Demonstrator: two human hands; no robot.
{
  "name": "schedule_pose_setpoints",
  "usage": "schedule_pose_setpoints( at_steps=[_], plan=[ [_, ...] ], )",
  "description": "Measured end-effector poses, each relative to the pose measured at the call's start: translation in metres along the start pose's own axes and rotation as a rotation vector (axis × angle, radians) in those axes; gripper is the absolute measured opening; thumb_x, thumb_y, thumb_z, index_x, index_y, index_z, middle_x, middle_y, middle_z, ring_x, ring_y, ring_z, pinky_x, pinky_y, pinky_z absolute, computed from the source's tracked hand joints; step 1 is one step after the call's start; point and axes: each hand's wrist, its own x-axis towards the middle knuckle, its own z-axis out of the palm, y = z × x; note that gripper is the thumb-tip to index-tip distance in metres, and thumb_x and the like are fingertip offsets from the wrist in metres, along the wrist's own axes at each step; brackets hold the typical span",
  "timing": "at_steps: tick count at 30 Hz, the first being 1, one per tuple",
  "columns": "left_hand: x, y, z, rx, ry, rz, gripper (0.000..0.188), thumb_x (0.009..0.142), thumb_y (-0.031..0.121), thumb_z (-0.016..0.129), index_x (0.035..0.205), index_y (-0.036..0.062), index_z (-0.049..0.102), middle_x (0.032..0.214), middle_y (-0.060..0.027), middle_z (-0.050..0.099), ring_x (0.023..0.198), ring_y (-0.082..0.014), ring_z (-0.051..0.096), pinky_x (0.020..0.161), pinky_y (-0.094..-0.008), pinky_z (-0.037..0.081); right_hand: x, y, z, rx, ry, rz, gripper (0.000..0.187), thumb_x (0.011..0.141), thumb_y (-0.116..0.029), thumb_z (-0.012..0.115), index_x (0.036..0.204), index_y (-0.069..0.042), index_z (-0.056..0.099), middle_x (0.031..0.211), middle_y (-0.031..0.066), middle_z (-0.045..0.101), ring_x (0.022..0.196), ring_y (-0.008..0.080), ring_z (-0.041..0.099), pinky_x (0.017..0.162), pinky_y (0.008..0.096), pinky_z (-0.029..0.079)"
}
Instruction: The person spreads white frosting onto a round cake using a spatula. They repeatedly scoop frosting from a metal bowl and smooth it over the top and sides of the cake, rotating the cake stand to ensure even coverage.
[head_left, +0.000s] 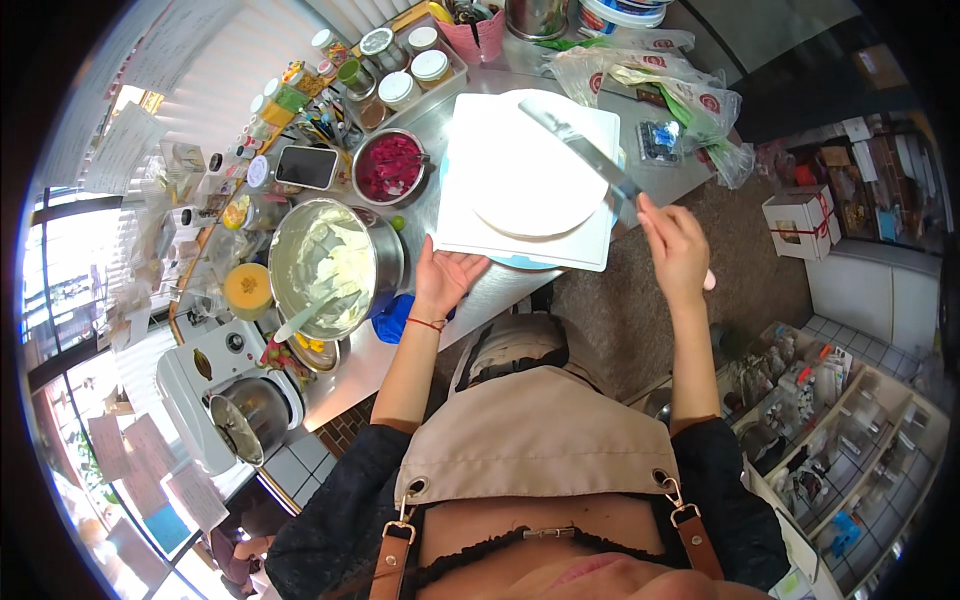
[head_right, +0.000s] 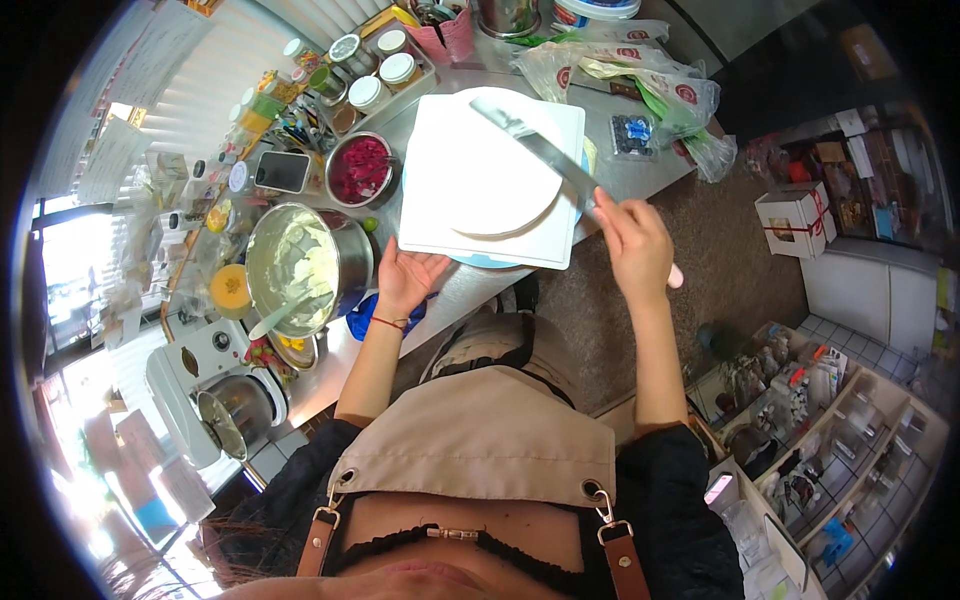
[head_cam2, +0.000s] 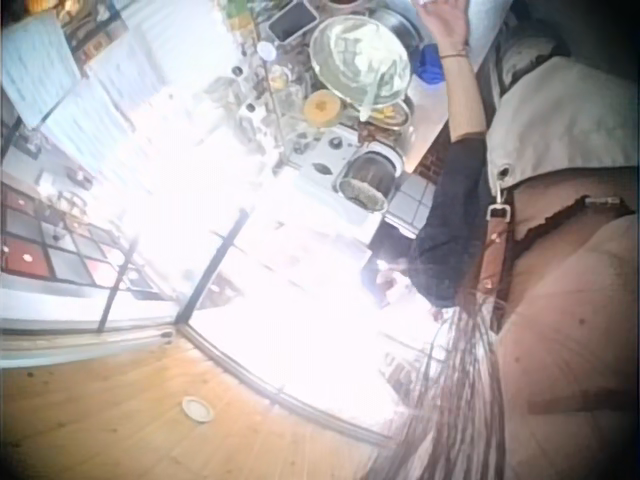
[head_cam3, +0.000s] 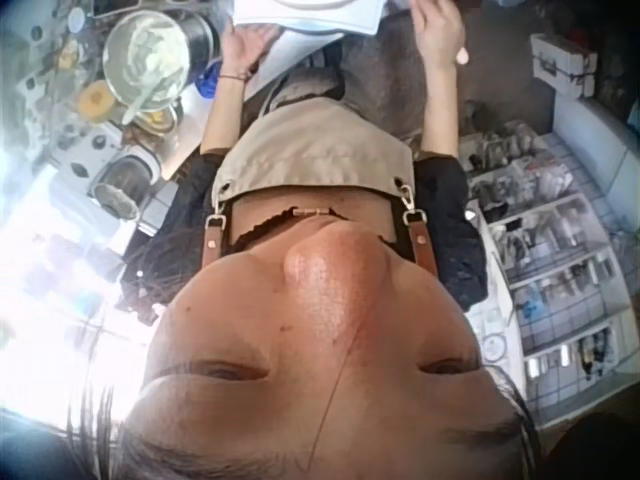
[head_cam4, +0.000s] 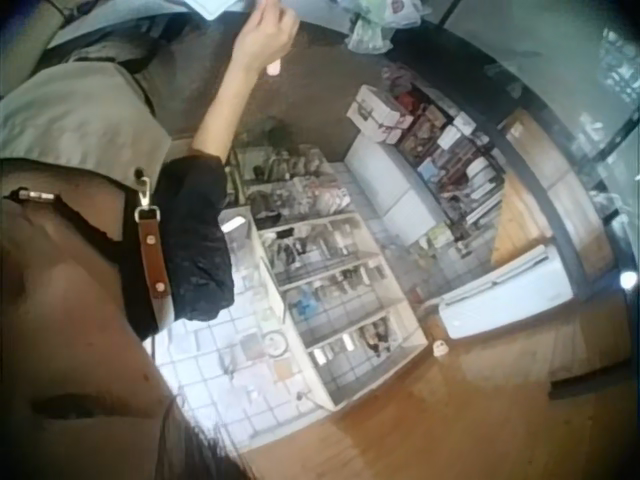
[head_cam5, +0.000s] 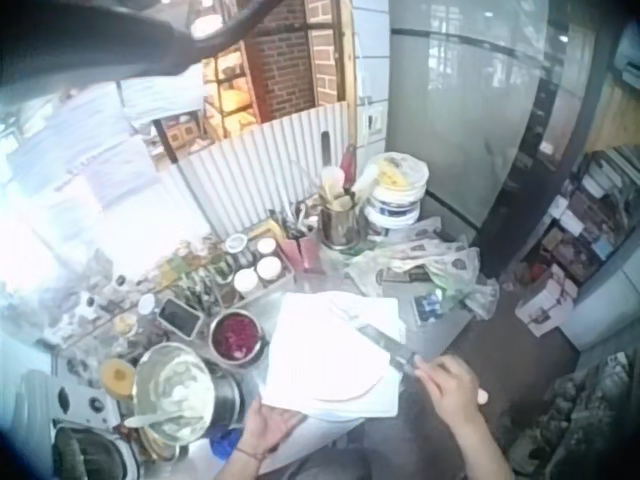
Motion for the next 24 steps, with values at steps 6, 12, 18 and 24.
schedule_pose_setpoints(
  at_steps=[6, 12, 18, 24],
  plan=[
    [0.005, 0.011, -0.007, -0.097, 0.002, 0.028, 0.067, 0.104, 0.053, 0.031, 0.138, -0.0027, 0.045, 0.144, -0.0266, 0.047, 0.134, -0.0417, 0.046, 0.114, -0.0532, 0.035, -0.018, -0.024, -0.007, 0.128, -0.089, -0.096, 0.028, 0.085, -0.016, 0.075, 0.113, -0.019, 0.076, 0.080, 0.0071, 0.061, 0.070, 0.0223, 0.059, 0.060, 0.0342, 0.049],
    [0.008, -0.012, -0.008, -0.215, -0.006, -0.062, 0.074, 0.104, 0.056, 0.029, 0.141, -0.0074, 0.040, 0.143, -0.0274, 0.048, 0.133, -0.0392, 0.048, 0.114, -0.0507, 0.035, 0.029, 0.008, 0.001, -0.028, 0.059, -0.004, 0.024, 0.086, -0.016, 0.073, 0.110, -0.017, 0.076, 0.077, 0.0065, 0.059, 0.069, 0.0233, 0.059, 0.064, 0.0360, 0.049],
    [0.011, -0.025, -0.003, -0.104, -0.099, -0.121, 0.071, 0.105, 0.053, 0.028, 0.140, -0.0067, 0.043, 0.142, -0.0268, 0.050, 0.134, -0.0384, 0.047, 0.115, -0.0513, 0.034, 0.025, 0.007, 0.007, 0.001, 0.018, -0.044, 0.024, 0.087, -0.018, 0.072, 0.111, -0.016, 0.076, 0.076, 0.0058, 0.058, 0.069, 0.0232, 0.058, 0.063, 0.0359, 0.048],
    [0.013, -0.005, -0.011, -0.147, -0.185, -0.055, 0.061, 0.105, 0.047, 0.034, 0.137, -0.0038, 0.047, 0.141, -0.0229, 0.052, 0.135, -0.0356, 0.047, 0.115, -0.0492, 0.034, -0.006, -0.027, -0.002, 0.177, -0.129, -0.053, 0.025, 0.085, -0.014, 0.075, 0.110, -0.015, 0.077, 0.079, 0.0069, 0.063, 0.070, 0.0218, 0.061, 0.062, 0.0321, 0.049]
  ],
)
